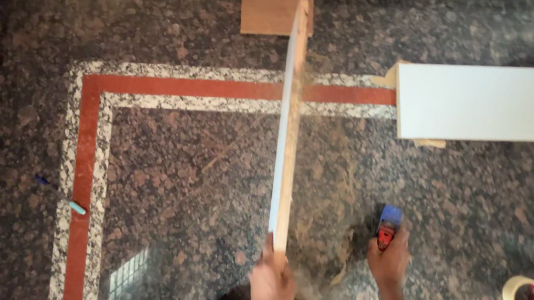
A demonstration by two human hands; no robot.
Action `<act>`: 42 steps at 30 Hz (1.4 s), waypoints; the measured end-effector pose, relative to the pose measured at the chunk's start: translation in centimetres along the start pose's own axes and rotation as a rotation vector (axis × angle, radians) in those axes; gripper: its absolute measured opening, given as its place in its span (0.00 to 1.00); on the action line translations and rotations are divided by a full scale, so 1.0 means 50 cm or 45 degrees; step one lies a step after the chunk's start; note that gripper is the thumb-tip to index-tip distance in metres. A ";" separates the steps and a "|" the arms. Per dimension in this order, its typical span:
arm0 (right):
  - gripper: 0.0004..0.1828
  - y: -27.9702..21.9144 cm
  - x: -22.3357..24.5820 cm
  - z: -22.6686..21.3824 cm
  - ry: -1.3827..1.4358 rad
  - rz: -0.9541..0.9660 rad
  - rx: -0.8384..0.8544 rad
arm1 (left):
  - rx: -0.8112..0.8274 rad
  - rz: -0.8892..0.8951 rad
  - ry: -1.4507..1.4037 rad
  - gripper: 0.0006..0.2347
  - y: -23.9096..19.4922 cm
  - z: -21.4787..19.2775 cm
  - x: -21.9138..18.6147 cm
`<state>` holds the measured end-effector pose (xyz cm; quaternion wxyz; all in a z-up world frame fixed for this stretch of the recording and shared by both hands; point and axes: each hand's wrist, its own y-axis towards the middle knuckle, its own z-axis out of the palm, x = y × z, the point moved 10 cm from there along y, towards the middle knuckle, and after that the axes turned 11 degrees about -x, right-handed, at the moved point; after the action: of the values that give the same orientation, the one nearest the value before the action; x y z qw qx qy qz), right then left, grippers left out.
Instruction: The person sits on the floor and sands the edge of a long wooden plank using a sanding block. The person moves the sanding block back and forth along the length of the plank, focusing on smoothing the edge.
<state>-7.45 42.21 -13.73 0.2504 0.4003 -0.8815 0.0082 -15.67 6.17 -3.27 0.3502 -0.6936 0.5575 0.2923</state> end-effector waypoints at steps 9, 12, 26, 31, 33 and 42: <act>0.31 0.123 0.131 0.059 -0.167 -0.214 -0.271 | -0.088 -0.067 0.164 0.33 -0.022 0.027 0.016; 0.24 0.148 0.138 0.082 -0.196 -0.202 -0.317 | -0.112 -0.053 0.166 0.32 0.003 0.025 0.017; 0.21 0.153 0.155 0.079 -0.216 -0.177 -0.237 | -0.025 -0.111 0.136 0.25 0.056 -0.022 -0.079; 0.21 0.164 0.163 0.072 -0.242 -0.194 -0.191 | 0.002 -0.116 0.220 0.26 0.055 -0.026 -0.083; 0.20 0.168 0.173 0.073 -0.168 -0.232 -0.222 | 0.099 -0.240 0.300 0.27 0.057 -0.016 -0.053; 0.22 0.124 0.119 0.095 -0.075 -0.292 -0.255 | 0.167 -0.214 0.265 0.28 0.017 0.000 -0.021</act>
<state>-17.22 41.23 -14.07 0.2624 0.4715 -0.8333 -0.1200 -16.74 6.65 -2.57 0.3583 -0.7401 0.5486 0.1514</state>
